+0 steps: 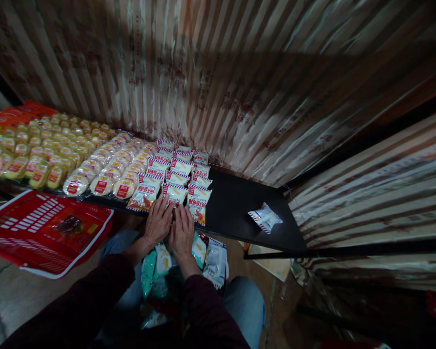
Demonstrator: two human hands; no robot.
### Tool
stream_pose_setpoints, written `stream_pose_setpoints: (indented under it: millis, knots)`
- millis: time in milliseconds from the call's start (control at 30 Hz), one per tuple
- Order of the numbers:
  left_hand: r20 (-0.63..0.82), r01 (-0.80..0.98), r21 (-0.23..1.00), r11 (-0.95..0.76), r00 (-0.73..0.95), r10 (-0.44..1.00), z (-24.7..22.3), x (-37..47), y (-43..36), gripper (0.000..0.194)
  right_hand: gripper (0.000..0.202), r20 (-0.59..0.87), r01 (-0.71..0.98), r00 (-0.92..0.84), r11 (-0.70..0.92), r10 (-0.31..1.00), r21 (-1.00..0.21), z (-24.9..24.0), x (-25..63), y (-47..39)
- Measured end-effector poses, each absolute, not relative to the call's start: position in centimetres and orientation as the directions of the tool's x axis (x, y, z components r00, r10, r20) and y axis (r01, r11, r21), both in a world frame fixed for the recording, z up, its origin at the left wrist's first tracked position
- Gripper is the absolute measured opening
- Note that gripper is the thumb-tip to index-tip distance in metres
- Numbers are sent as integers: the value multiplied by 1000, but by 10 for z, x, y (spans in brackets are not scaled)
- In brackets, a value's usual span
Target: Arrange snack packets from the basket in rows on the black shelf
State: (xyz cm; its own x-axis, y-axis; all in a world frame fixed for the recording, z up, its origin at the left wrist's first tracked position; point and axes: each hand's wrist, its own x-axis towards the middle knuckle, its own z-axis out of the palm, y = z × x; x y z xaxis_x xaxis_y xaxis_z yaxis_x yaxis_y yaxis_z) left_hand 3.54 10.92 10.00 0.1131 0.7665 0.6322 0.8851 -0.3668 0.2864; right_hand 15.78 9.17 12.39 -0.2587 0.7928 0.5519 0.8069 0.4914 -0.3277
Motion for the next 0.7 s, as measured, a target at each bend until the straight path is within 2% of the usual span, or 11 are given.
stream_pose_setpoints:
  millis: [100,200,367,700]
  knots:
    - [623,881,290,-373,121,773,102,37,110,52,46,605,874,-93,356,791,-331,132,176,101]
    - [621,875,304,-376,117,775,108,39,111,52,52,598,904,24,239,801,-356,137,194,122]
    - [622,889,295,-352,101,777,113,41,116,52,63,522,893,28,213,852,-396,131,208,153]
    - [612,921,264,-286,69,788,110,46,123,48,58,425,833,38,207,904,-514,122,201,162]
